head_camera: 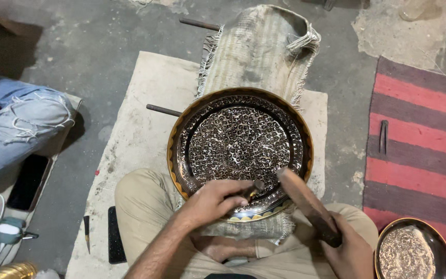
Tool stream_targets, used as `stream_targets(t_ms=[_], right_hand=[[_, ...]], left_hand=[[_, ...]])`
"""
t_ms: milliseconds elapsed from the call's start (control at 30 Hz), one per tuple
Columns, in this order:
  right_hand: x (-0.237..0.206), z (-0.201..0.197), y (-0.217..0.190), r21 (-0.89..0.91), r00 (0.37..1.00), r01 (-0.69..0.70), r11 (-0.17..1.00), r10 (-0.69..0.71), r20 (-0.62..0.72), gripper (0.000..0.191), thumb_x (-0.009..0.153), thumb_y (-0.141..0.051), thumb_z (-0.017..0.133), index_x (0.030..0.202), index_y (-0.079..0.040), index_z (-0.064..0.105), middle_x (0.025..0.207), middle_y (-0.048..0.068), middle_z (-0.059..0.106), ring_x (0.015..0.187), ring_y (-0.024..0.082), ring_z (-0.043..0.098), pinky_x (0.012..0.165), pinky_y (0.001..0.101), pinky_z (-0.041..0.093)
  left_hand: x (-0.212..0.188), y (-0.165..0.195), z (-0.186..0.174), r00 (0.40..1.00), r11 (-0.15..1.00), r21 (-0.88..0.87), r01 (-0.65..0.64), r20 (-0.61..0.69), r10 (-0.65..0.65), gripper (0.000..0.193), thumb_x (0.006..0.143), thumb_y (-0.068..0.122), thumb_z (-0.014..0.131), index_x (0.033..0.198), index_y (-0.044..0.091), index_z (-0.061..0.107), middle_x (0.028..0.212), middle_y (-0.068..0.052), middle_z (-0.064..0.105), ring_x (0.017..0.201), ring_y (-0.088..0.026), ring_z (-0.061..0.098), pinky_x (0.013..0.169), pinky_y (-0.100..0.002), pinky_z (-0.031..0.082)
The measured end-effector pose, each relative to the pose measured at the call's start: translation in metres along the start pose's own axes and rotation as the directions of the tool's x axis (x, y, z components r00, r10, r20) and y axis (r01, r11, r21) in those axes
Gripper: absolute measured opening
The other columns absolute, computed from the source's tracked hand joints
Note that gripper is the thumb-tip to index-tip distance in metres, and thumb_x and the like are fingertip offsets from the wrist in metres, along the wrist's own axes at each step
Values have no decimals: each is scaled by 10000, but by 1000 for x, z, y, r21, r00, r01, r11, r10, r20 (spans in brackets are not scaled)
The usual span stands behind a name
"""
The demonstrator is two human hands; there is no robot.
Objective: The person sits cross-legged and uses a hammer and chisel to engrave a decorative pattern into a large metal plate resting on a cushion. The person repeatedly strikes the chisel to create a textured surface on the plate.
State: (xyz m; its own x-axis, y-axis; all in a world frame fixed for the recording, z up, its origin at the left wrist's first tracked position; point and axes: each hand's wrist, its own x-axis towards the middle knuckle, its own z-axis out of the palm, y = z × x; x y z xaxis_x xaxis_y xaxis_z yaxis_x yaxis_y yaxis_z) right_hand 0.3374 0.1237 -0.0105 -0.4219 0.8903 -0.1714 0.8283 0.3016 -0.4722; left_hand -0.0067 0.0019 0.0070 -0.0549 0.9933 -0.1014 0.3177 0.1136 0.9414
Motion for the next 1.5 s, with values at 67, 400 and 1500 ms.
stream_targets(t_ms=[67, 400, 1500], right_hand=[[4, 8, -9, 273, 995, 103, 956, -96, -41, 499, 725, -55, 828, 1189, -41, 646, 929, 51, 713, 862, 202, 687, 780, 349, 542], [47, 41, -74, 795, 994, -31, 606, 102, -38, 404, 819, -93, 793, 1182, -43, 622, 860, 13, 665, 672, 118, 582, 563, 291, 444], [22, 8, -14, 84, 975, 201, 976, -207, 76, 485, 732, -111, 808, 1189, -77, 648, 850, 46, 701, 784, 120, 679, 672, 292, 529]], left_hand=[[-7, 2, -6, 993, 993, -74, 96, -63, -101, 491, 915, 243, 702, 1390, 144, 628, 1125, -101, 780, 999, -213, 762, 902, -358, 599], [-15, 5, -17, 984, 965, -204, 164, -36, -175, 602, 915, 220, 662, 1481, 99, 495, 1012, -64, 781, 970, -159, 788, 920, -323, 615], [4, -4, 6, 994, 991, 119, 61, 80, -71, 500, 902, 330, 708, 1376, 190, 630, 1052, -97, 777, 908, -224, 776, 855, -396, 624]])
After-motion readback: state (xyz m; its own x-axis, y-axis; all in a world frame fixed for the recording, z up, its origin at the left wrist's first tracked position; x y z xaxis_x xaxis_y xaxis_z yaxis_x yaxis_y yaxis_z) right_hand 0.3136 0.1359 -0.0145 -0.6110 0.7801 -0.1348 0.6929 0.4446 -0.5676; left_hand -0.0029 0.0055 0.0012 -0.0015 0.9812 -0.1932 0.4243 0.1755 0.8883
